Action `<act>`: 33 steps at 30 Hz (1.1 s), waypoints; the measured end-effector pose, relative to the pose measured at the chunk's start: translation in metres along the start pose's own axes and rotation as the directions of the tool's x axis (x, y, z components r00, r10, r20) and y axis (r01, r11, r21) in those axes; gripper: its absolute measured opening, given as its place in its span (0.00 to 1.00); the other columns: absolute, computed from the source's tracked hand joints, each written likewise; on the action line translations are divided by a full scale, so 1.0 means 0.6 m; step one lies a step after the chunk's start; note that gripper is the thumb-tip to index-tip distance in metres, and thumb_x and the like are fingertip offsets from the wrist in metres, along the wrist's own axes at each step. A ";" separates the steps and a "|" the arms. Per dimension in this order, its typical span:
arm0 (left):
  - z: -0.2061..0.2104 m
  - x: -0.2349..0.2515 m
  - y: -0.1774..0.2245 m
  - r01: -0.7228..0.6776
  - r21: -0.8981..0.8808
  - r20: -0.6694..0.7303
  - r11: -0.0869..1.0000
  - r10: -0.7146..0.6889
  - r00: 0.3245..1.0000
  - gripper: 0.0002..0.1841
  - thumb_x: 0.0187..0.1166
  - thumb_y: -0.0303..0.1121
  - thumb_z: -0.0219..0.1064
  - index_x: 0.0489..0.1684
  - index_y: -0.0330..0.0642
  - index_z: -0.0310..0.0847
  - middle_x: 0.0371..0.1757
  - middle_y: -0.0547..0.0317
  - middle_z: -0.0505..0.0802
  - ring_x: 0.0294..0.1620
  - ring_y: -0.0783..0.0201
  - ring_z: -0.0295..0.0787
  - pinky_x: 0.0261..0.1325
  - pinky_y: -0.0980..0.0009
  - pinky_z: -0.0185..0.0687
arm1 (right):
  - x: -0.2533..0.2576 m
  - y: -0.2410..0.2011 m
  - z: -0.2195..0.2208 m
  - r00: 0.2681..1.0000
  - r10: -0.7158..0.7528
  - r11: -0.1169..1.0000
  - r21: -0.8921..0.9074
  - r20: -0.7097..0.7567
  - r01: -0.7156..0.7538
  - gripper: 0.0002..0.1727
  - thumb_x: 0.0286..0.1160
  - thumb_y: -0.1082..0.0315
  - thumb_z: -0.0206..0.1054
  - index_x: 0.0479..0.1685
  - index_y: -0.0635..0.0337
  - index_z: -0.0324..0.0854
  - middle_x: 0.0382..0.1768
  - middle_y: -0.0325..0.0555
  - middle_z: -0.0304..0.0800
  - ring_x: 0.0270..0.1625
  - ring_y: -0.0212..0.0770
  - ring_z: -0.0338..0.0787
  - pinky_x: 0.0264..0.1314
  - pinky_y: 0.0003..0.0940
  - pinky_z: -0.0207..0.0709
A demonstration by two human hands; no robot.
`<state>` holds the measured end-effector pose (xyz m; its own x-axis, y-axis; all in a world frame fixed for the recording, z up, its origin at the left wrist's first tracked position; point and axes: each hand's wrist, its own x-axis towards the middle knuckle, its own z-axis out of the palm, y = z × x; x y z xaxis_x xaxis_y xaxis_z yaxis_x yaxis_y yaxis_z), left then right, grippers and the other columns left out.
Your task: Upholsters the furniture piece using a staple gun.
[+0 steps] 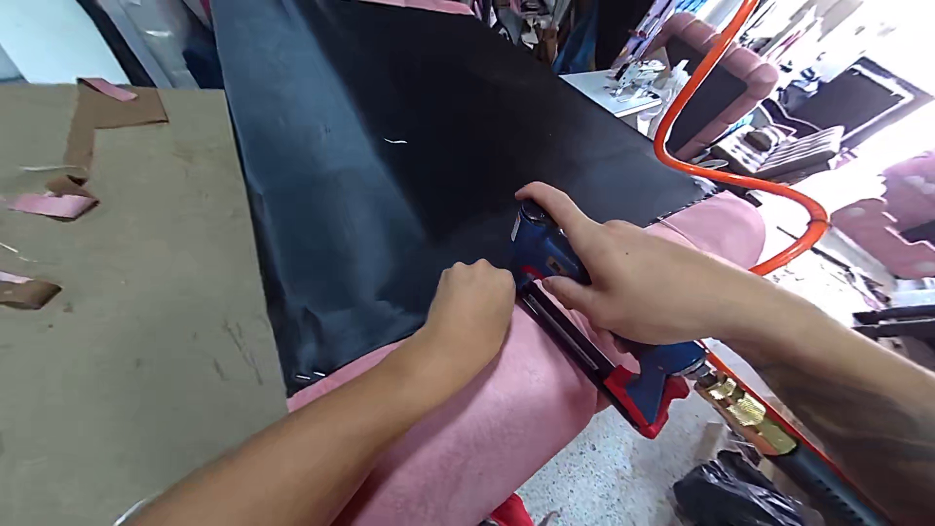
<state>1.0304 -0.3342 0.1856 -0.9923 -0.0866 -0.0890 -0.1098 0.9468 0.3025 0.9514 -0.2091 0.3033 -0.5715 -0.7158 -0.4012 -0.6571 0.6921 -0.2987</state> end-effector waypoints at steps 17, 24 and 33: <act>-0.035 -0.129 -0.092 0.392 0.036 0.039 0.919 -0.393 0.919 0.13 0.83 0.39 0.64 0.52 0.42 0.89 0.58 0.54 0.92 0.66 0.53 0.85 0.73 0.54 0.74 | -0.139 0.096 0.041 0.966 -0.058 0.969 0.218 -0.251 0.115 0.50 0.78 0.50 0.69 0.95 0.16 0.38 0.35 0.43 0.91 0.20 0.42 0.89 0.22 0.50 0.89; -0.037 -0.132 -0.090 0.340 -0.058 0.120 0.939 -0.331 0.936 0.12 0.82 0.35 0.64 0.52 0.39 0.88 0.55 0.47 0.92 0.63 0.48 0.87 0.68 0.46 0.79 | -0.101 0.118 0.051 0.944 -0.090 0.960 0.226 -0.317 0.168 0.46 0.73 0.45 0.68 0.92 0.10 0.45 0.33 0.39 0.91 0.18 0.41 0.88 0.20 0.48 0.88; 0.018 -0.149 -0.101 0.158 0.035 -0.175 0.987 -0.150 0.973 0.04 0.72 0.34 0.76 0.32 0.45 0.93 0.37 0.56 0.93 0.43 0.52 0.92 0.47 0.51 0.88 | -0.050 0.029 0.019 0.973 -0.008 0.964 0.256 -0.229 0.068 0.44 0.80 0.58 0.69 0.92 0.16 0.47 0.34 0.41 0.94 0.16 0.44 0.89 0.16 0.46 0.89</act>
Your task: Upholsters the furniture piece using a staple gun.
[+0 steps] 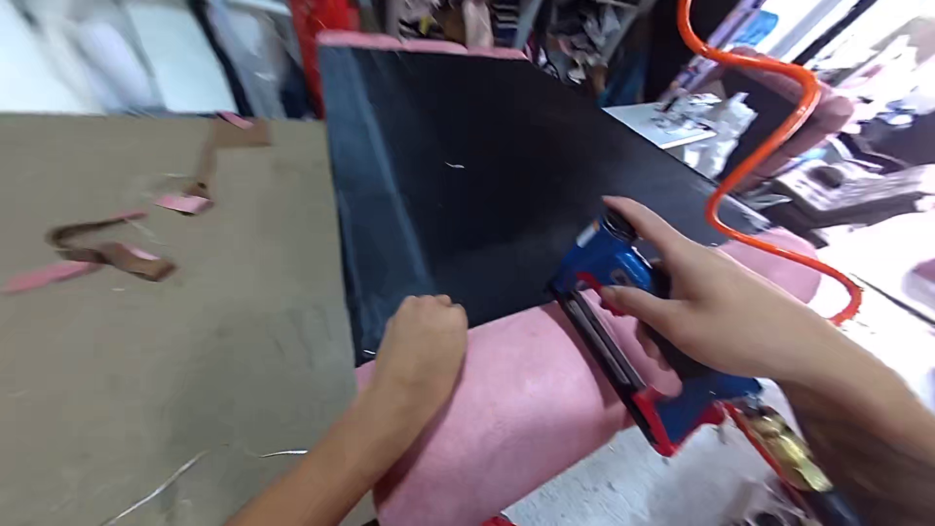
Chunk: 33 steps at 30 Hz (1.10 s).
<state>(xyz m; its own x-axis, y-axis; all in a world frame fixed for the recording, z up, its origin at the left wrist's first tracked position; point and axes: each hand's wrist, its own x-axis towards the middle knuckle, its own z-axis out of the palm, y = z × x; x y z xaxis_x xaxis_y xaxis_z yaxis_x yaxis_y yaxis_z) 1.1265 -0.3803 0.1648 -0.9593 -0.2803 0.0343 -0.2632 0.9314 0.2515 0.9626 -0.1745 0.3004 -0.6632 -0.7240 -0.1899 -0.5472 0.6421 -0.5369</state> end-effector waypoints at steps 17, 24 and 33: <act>0.018 0.004 -0.028 -0.161 -0.031 -0.243 0.986 0.149 0.958 0.11 0.73 0.36 0.74 0.22 0.41 0.89 0.26 0.56 0.89 0.34 0.53 0.89 0.36 0.59 0.82 | 0.028 -0.113 0.068 0.976 0.149 0.988 -0.062 0.159 -0.141 0.46 0.81 0.61 0.65 0.93 0.19 0.41 0.23 0.40 0.88 0.12 0.39 0.87 0.12 0.39 0.87; 0.024 -0.074 -0.083 -0.221 -0.322 -0.273 0.921 0.133 0.953 0.44 0.78 0.72 0.48 0.81 0.45 0.73 0.90 0.51 0.70 0.93 0.45 0.57 0.86 0.22 0.37 | 0.019 -0.150 0.100 0.992 0.040 0.982 -0.186 0.123 -0.016 0.43 0.80 0.56 0.66 0.92 0.22 0.44 0.25 0.26 0.86 0.15 0.26 0.84 0.14 0.31 0.85; 0.032 -0.135 -0.114 -0.308 -0.491 -0.183 0.815 0.250 0.951 0.43 0.80 0.69 0.56 0.80 0.39 0.76 0.83 0.52 0.81 0.88 0.54 0.70 0.90 0.50 0.61 | 0.015 -0.192 0.131 0.996 0.018 0.957 -0.291 0.088 0.009 0.44 0.79 0.50 0.64 0.94 0.25 0.43 0.27 0.20 0.84 0.19 0.20 0.82 0.16 0.26 0.83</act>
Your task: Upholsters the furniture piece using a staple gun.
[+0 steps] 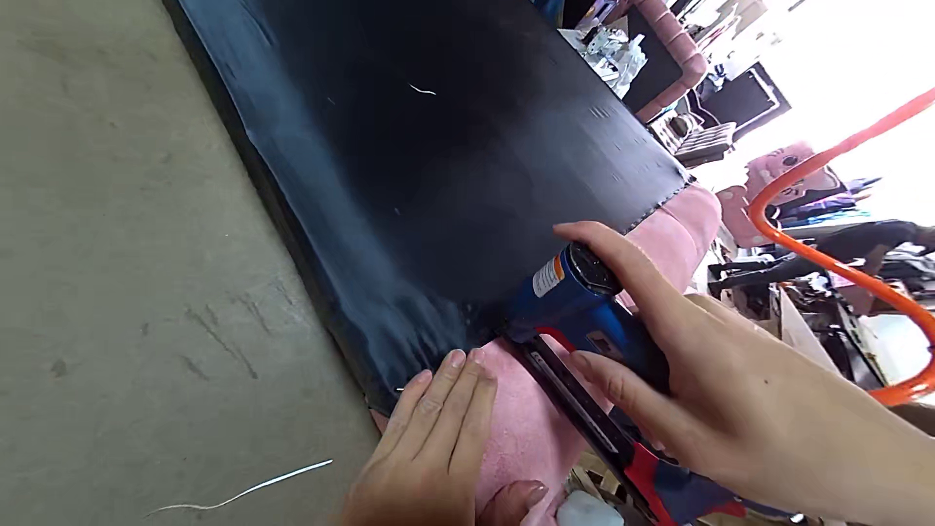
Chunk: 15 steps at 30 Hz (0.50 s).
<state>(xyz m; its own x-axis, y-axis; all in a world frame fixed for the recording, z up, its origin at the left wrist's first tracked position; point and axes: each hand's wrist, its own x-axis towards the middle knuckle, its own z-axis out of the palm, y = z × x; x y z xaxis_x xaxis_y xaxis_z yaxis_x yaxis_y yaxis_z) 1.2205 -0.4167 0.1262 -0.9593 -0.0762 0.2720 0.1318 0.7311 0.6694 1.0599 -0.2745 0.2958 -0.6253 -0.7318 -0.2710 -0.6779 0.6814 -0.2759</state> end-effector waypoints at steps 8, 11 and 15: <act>0.009 -0.014 -0.010 -0.041 -0.085 -0.053 0.996 0.036 0.998 0.36 0.83 0.64 0.56 0.76 0.42 0.80 0.81 0.54 0.83 0.86 0.56 0.72 0.88 0.54 0.63 | 0.005 -0.044 0.008 1.000 0.018 0.996 -0.089 0.026 -0.016 0.44 0.78 0.49 0.64 0.94 0.27 0.42 0.31 0.22 0.85 0.22 0.21 0.84 0.19 0.29 0.84; -0.018 -0.021 -0.026 -0.045 -0.316 -0.172 0.948 -0.011 0.985 0.24 0.83 0.51 0.66 0.65 0.41 0.84 0.70 0.48 0.90 0.78 0.54 0.81 0.84 0.52 0.70 | -0.003 -0.052 -0.004 0.994 0.090 0.995 -0.040 0.053 -0.088 0.44 0.80 0.48 0.66 0.94 0.22 0.43 0.32 0.24 0.88 0.21 0.25 0.85 0.18 0.32 0.85; 0.000 -0.016 -0.049 -0.034 -0.117 -0.218 0.993 0.008 0.976 0.36 0.79 0.65 0.60 0.78 0.49 0.77 0.85 0.56 0.79 0.91 0.55 0.63 0.93 0.34 0.39 | -0.023 -0.070 -0.018 0.989 0.139 0.989 0.037 0.053 -0.141 0.48 0.81 0.50 0.69 0.95 0.24 0.39 0.38 0.30 0.92 0.21 0.31 0.88 0.18 0.37 0.89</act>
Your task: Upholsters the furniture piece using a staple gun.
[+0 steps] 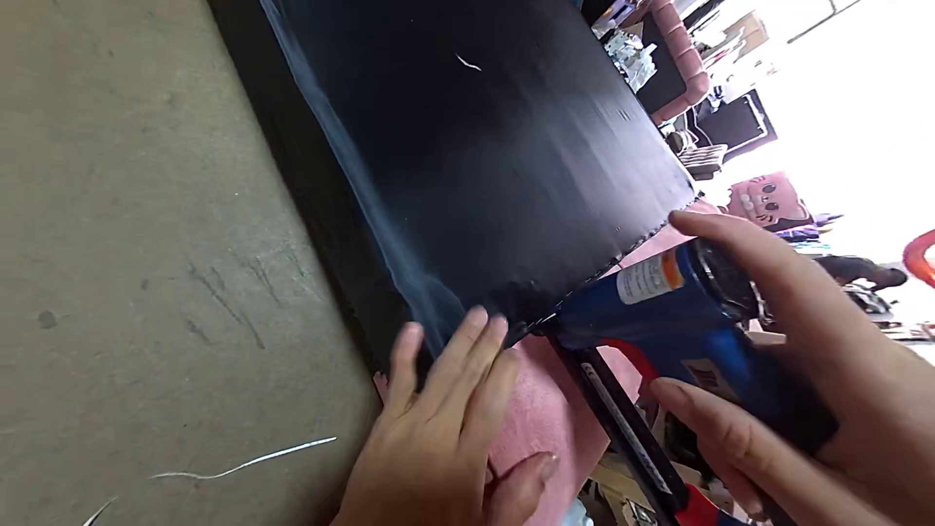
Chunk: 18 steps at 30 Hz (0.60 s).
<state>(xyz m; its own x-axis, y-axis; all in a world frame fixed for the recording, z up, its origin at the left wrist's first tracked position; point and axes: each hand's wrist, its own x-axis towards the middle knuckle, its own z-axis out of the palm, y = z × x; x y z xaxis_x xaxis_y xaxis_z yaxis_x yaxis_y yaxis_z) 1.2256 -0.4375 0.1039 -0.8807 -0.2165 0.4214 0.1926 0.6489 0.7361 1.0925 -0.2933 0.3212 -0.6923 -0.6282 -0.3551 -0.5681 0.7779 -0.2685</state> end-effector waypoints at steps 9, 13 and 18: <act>0.055 -0.023 -0.014 -0.051 -0.074 -0.130 0.996 0.042 0.991 0.25 0.88 0.59 0.45 0.59 0.50 0.78 0.78 0.61 0.85 0.89 0.66 0.67 0.96 0.48 0.34 | 0.020 -0.014 0.031 0.999 -0.052 0.992 -0.120 -0.013 0.050 0.47 0.81 0.49 0.67 0.96 0.28 0.40 0.31 0.27 0.88 0.23 0.26 0.86 0.21 0.33 0.86; 0.061 -0.024 -0.021 -0.067 -0.060 -0.153 0.996 0.057 0.987 0.25 0.88 0.60 0.44 0.60 0.51 0.77 0.77 0.62 0.86 0.89 0.67 0.65 0.96 0.51 0.32 | 0.030 -0.015 0.035 0.991 -0.132 0.969 -0.209 0.024 0.134 0.48 0.79 0.52 0.67 0.96 0.36 0.38 0.43 0.35 0.88 0.35 0.30 0.90 0.32 0.35 0.88; 0.071 -0.026 -0.034 -0.140 -0.125 -0.220 0.982 0.110 0.969 0.24 0.90 0.59 0.42 0.55 0.51 0.75 0.78 0.62 0.84 0.89 0.67 0.64 0.97 0.52 0.31 | 0.024 -0.024 0.025 0.998 0.012 0.999 -0.047 0.069 -0.008 0.49 0.81 0.50 0.69 0.96 0.29 0.37 0.43 0.35 0.91 0.30 0.33 0.91 0.28 0.38 0.91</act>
<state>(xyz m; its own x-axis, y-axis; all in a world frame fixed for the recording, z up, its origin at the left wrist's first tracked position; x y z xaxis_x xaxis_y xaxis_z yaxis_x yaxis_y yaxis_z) 1.2170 -0.4159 0.0597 -0.7373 -0.2990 0.6059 0.3665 0.5764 0.7304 1.0974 -0.3131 0.3068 -0.6665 -0.6165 -0.4192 -0.5824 0.7816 -0.2234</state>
